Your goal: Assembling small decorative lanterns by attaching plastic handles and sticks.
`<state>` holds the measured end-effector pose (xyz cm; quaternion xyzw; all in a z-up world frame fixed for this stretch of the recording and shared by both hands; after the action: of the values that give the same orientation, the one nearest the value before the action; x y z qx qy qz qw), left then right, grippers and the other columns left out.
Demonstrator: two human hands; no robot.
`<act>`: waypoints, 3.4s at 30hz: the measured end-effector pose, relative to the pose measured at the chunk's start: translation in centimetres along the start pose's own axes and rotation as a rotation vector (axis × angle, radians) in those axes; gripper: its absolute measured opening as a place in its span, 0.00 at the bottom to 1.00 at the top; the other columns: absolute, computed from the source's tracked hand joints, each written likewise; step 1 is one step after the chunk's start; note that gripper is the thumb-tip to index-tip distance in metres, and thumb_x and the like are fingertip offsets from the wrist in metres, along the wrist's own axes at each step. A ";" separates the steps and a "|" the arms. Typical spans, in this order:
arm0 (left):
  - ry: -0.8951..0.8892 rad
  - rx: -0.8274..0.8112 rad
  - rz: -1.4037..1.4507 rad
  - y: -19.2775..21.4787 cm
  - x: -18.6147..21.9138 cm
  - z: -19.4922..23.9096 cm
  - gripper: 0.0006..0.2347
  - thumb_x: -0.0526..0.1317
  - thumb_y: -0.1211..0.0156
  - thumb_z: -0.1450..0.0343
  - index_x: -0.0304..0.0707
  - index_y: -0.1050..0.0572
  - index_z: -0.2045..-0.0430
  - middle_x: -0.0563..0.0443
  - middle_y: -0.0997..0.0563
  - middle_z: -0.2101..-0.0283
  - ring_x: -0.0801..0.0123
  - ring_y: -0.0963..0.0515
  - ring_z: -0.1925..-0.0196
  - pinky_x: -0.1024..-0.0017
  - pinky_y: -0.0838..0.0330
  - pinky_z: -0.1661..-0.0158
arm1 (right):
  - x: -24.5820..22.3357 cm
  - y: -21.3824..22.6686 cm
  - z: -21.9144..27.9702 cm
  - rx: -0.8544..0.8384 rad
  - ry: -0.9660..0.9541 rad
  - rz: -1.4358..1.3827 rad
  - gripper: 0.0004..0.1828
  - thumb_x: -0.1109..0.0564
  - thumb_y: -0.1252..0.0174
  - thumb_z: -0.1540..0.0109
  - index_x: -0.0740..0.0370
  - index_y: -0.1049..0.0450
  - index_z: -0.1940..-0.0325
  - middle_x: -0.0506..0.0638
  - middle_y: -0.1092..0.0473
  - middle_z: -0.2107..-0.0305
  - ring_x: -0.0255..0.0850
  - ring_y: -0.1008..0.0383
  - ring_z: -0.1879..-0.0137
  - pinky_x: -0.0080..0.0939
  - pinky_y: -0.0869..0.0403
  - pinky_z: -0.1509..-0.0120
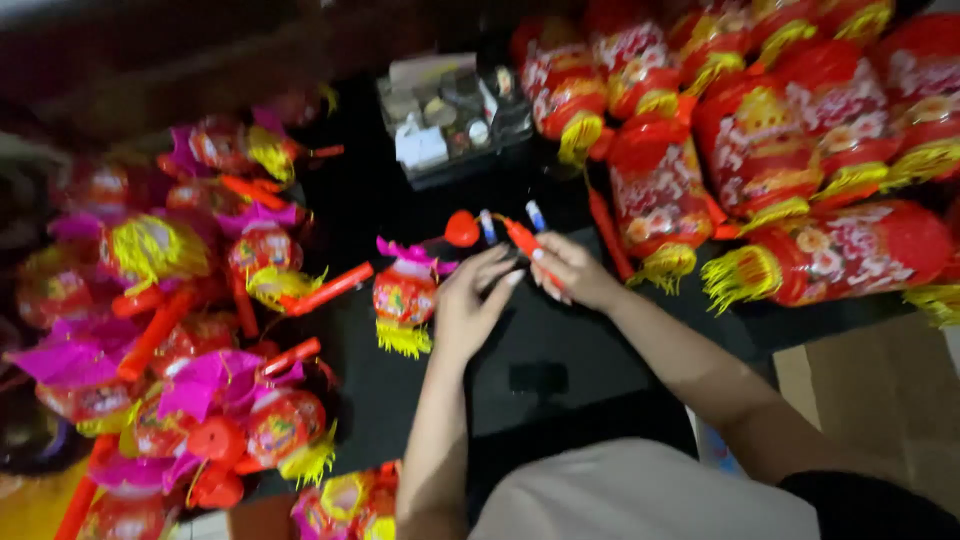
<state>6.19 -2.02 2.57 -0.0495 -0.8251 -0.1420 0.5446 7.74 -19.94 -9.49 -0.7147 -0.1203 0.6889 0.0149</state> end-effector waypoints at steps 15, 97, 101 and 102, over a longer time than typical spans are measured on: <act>0.554 0.284 -0.662 10.4 -4.8 3.6 0.38 0.56 0.23 0.43 0.43 0.33 0.42 0.40 0.24 0.47 0.44 0.23 0.43 0.47 0.29 0.43 | 0.8 -1.1 0.1 0.025 -0.023 -0.157 0.13 0.57 0.56 0.27 0.70 0.31 0.54 0.58 0.38 0.86 0.40 0.40 0.94 0.34 0.42 0.95; -0.488 0.135 -0.205 2.7 -5.3 4.1 0.44 0.64 0.29 0.43 0.26 0.36 0.42 0.25 0.35 0.34 0.32 0.36 0.32 0.47 0.41 0.33 | -7.3 -3.7 6.4 0.051 1.221 0.774 0.20 0.45 0.42 0.34 0.60 0.16 0.49 0.65 0.25 0.48 0.64 0.22 0.47 0.61 0.23 0.45; -0.478 0.131 -0.167 2.6 -6.0 3.9 0.48 0.69 0.29 0.46 0.26 0.36 0.42 0.26 0.34 0.36 0.36 0.35 0.32 0.52 0.41 0.32 | -7.8 -3.9 6.1 0.068 1.198 0.740 0.20 0.44 0.39 0.35 0.62 0.17 0.51 0.65 0.24 0.51 0.64 0.22 0.49 0.62 0.22 0.45; -0.473 0.131 -0.154 2.5 -6.2 3.9 0.50 0.70 0.29 0.48 0.25 0.36 0.42 0.27 0.33 0.36 0.38 0.34 0.32 0.53 0.40 0.32 | -8.0 -3.9 5.9 0.074 1.179 0.708 0.21 0.44 0.40 0.35 0.64 0.17 0.50 0.65 0.24 0.52 0.65 0.22 0.49 0.63 0.22 0.46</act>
<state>5.82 1.96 -4.09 0.0169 -0.9382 -0.1138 0.3263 1.11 -18.53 -1.22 -0.9654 0.1720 0.1522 -0.1238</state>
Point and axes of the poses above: each hand's wrist, its own z-axis away from the middle knuckle, its own y-axis out of the back of the hand, x = y × z, the point moved 7 cm from there along -z, towards the middle knuckle
